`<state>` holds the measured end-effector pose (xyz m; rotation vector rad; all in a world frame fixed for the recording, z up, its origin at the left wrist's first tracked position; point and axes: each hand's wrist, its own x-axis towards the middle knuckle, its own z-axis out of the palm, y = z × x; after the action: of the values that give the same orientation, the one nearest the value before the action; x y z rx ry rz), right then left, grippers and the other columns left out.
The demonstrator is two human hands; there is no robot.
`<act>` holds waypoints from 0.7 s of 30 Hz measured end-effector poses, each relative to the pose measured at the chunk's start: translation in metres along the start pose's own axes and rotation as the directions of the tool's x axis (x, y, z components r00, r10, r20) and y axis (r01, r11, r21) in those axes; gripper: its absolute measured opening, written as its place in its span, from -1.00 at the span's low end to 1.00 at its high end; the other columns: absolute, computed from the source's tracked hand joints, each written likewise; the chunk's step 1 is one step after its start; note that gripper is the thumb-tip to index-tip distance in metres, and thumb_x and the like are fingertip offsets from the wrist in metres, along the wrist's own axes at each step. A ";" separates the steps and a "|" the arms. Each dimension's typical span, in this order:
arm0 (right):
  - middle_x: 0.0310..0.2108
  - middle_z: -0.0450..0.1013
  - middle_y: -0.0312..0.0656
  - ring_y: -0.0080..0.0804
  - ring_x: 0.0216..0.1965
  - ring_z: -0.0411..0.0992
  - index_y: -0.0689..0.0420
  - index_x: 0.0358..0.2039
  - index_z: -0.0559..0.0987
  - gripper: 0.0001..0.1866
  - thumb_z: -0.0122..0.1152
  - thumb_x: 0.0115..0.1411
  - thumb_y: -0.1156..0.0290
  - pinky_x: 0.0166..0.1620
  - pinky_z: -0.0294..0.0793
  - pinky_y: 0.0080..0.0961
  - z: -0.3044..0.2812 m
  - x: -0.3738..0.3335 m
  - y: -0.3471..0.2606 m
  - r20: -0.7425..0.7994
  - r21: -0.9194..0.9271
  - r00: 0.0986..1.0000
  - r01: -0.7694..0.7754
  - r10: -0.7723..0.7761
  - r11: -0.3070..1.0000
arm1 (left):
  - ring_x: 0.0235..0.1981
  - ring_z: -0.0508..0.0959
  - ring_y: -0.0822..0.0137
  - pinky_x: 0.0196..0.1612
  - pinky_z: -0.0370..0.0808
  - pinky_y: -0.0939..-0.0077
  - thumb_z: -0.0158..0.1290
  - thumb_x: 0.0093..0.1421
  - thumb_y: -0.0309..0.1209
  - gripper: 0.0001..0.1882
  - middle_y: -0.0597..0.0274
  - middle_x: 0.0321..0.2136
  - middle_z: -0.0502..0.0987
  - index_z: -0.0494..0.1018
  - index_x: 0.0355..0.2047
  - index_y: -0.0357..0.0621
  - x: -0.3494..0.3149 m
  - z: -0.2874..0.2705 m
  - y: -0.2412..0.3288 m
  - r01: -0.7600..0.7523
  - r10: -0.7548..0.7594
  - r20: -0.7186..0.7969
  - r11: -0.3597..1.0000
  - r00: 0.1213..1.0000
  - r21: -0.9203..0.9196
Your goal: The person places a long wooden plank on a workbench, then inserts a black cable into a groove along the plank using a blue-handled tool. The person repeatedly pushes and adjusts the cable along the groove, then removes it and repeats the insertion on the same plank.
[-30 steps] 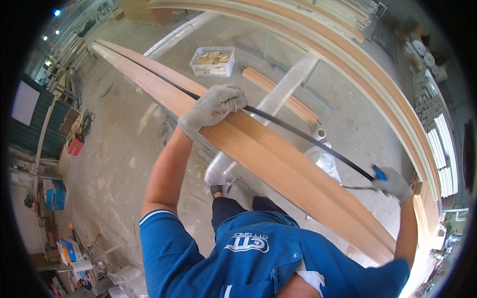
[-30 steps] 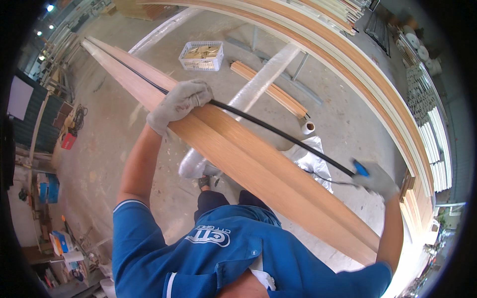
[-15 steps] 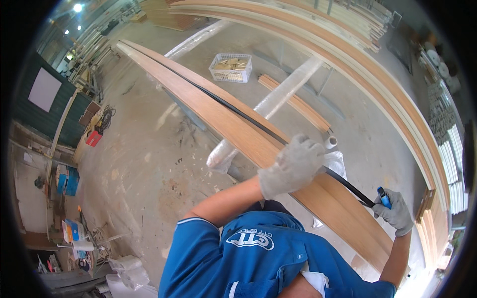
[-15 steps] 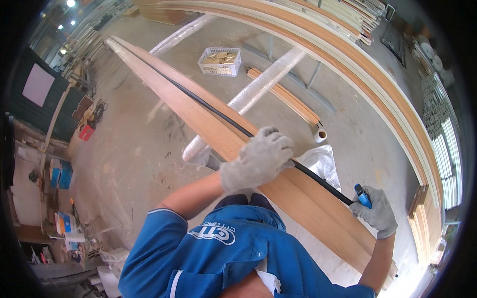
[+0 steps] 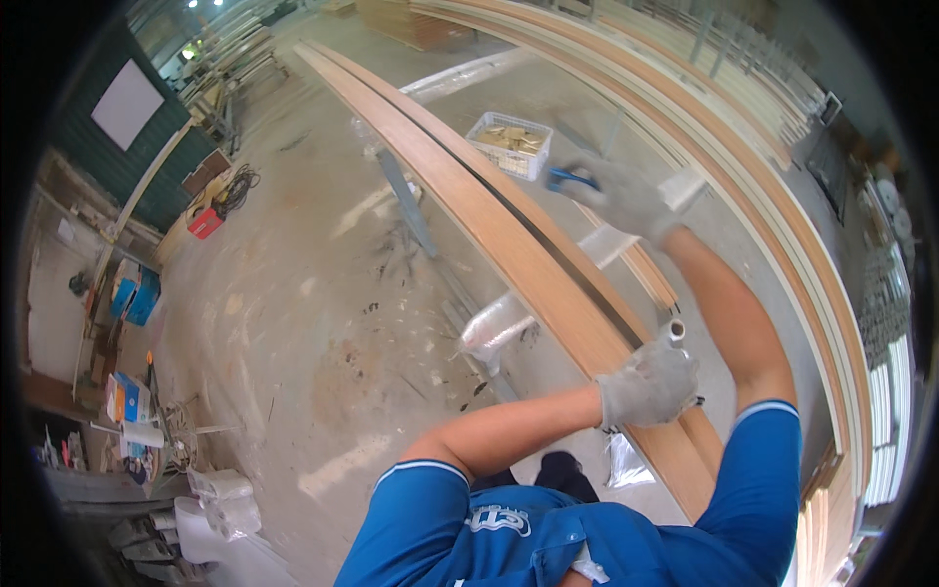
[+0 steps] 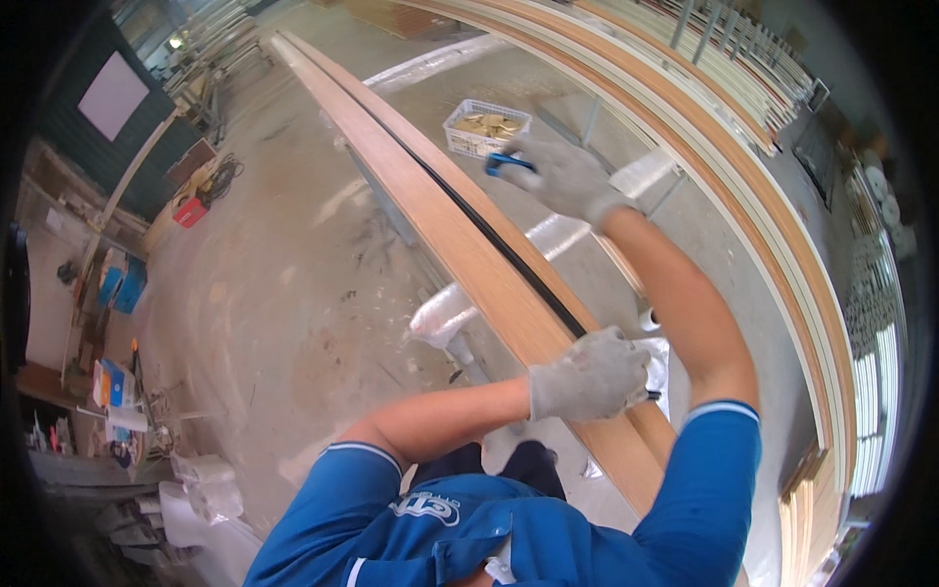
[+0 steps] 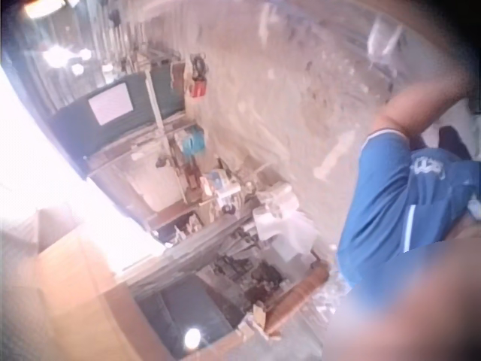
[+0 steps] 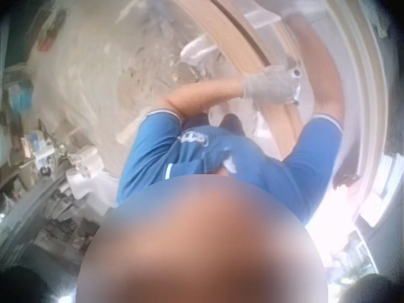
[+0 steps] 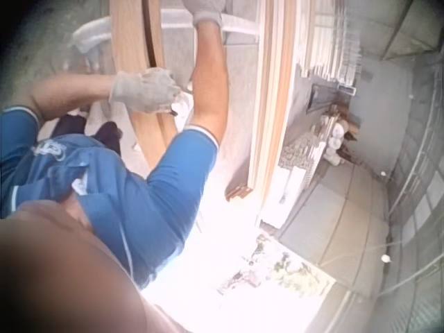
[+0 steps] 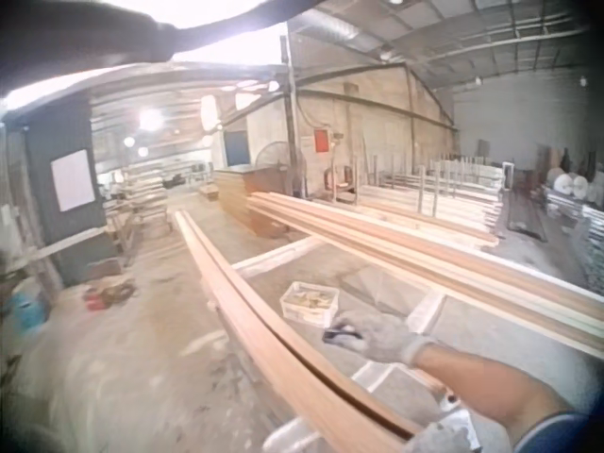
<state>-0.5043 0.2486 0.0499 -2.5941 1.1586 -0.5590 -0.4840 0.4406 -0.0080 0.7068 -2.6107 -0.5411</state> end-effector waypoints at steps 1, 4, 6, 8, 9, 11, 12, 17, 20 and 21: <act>-0.13 0.63 -0.02 0.00 -0.11 0.59 -0.12 0.08 0.58 -0.57 0.09 0.38 -0.09 -0.02 0.53 -0.15 0.012 0.029 -0.006 0.007 -0.041 0.999 0.032 -0.032 0.999 | -0.21 0.64 0.09 -0.01 0.49 0.25 0.13 0.25 -0.27 -0.75 0.04 -0.29 0.65 0.65 -0.43 -0.16 0.000 0.001 0.000 0.033 -0.034 0.078 0.999 0.996 0.018; -0.19 0.65 -0.05 0.02 -0.12 0.59 -0.11 0.03 0.60 -0.61 0.08 0.39 -0.06 -0.03 0.53 -0.11 0.045 0.096 -0.031 0.005 -0.125 0.998 0.066 -0.066 0.990 | -0.25 0.69 0.04 -0.14 0.58 0.21 0.19 0.02 -0.34 -0.84 0.01 -0.36 0.68 0.67 -0.49 -0.16 -0.002 0.005 0.002 -0.003 -0.016 -0.268 0.997 0.963 -0.072; -0.24 0.65 -0.06 0.03 -0.13 0.59 -0.08 -0.03 0.62 -0.64 0.07 0.39 -0.03 -0.04 0.53 -0.10 0.052 0.114 -0.042 0.011 -0.169 0.992 0.129 -0.129 0.977 | -0.30 0.70 0.00 -0.18 0.59 0.16 0.19 0.04 -0.33 -0.82 -0.03 -0.38 0.68 0.67 -0.47 -0.18 -0.002 0.007 0.003 -0.116 0.015 -0.588 0.984 0.809 -0.133; -0.30 0.64 -0.05 0.03 -0.14 0.59 -0.05 -0.10 0.62 -0.66 0.08 0.39 -0.01 -0.04 0.53 -0.09 0.051 0.113 -0.046 0.067 -0.225 0.985 0.172 -0.161 0.959 | -0.28 0.68 -0.04 -0.15 0.59 0.12 0.18 0.10 -0.32 -0.80 -0.05 -0.35 0.67 0.66 -0.41 -0.21 -0.001 0.007 0.003 -0.086 0.001 -0.471 0.983 0.882 -0.160; -0.33 0.63 -0.06 0.03 -0.16 0.59 -0.03 -0.12 0.61 -0.67 0.08 0.39 0.01 -0.05 0.53 -0.09 0.049 0.107 -0.044 0.069 -0.212 0.972 0.236 -0.226 0.948 | -0.23 0.67 -0.06 -0.10 0.58 0.11 0.16 0.15 -0.31 -0.78 -0.05 -0.30 0.66 0.64 -0.35 -0.23 0.001 0.006 0.002 0.002 -0.027 -0.176 0.990 0.984 -0.143; -0.39 0.62 -0.06 0.04 -0.22 0.59 0.02 -0.15 0.60 -0.67 0.09 0.39 0.03 -0.07 0.53 -0.07 0.039 0.081 -0.033 0.090 -0.198 0.939 0.344 -0.333 0.918 | -0.20 0.66 -0.07 -0.06 0.57 0.12 0.15 0.21 -0.30 -0.76 -0.05 -0.25 0.65 0.63 -0.32 -0.25 0.002 0.003 0.000 0.065 -0.053 0.117 0.993 0.992 -0.100; -0.40 0.61 -0.06 0.02 -0.26 0.59 0.03 -0.16 0.61 -0.69 0.11 0.38 0.06 -0.11 0.54 -0.08 0.035 0.064 -0.028 0.103 -0.191 0.936 0.351 -0.337 0.916 | -0.21 0.67 -0.06 -0.06 0.57 0.13 0.15 0.21 -0.29 -0.76 -0.04 -0.25 0.65 0.64 -0.34 -0.25 0.002 0.001 -0.001 0.052 -0.042 0.102 0.994 0.994 -0.096; -0.45 0.60 -0.12 -0.12 -0.50 0.57 0.06 -0.23 0.62 -0.76 0.22 0.34 0.15 -0.33 0.55 -0.19 0.000 -0.023 -0.015 0.199 -0.108 0.894 0.426 -0.401 0.898 | -0.27 0.69 -0.02 -0.12 0.59 0.16 0.13 0.22 -0.27 -0.72 -0.02 -0.28 0.65 0.64 -0.39 -0.27 0.000 -0.012 0.002 0.006 -0.002 0.051 0.997 0.999 -0.079; -0.50 0.58 -0.16 -0.22 -0.55 0.56 0.02 -0.25 0.65 -0.79 0.28 0.31 0.15 -0.41 0.52 -0.25 -0.029 -0.092 -0.014 0.177 -0.124 0.873 0.479 -0.455 0.869 | -0.26 0.69 0.00 -0.15 0.60 0.13 0.12 0.23 -0.27 -0.72 -0.02 -0.30 0.65 0.63 -0.37 -0.27 0.000 -0.015 0.004 -0.012 0.015 0.039 0.997 0.999 -0.072; -0.52 0.57 -0.16 -0.23 -0.54 0.57 0.01 -0.25 0.66 -0.78 0.28 0.31 0.14 -0.41 0.51 -0.24 -0.035 -0.111 -0.012 0.160 -0.145 0.846 0.529 -0.508 0.836 | -0.26 0.69 0.00 -0.15 0.60 0.12 0.12 0.24 -0.27 -0.72 -0.02 -0.30 0.65 0.63 -0.36 -0.27 0.001 -0.015 0.004 -0.027 0.028 0.020 0.998 0.999 -0.063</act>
<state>-0.5799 0.3380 0.0590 -3.0679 0.4674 -0.4034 -0.4791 0.4395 0.0072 0.6476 -2.6061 -0.6224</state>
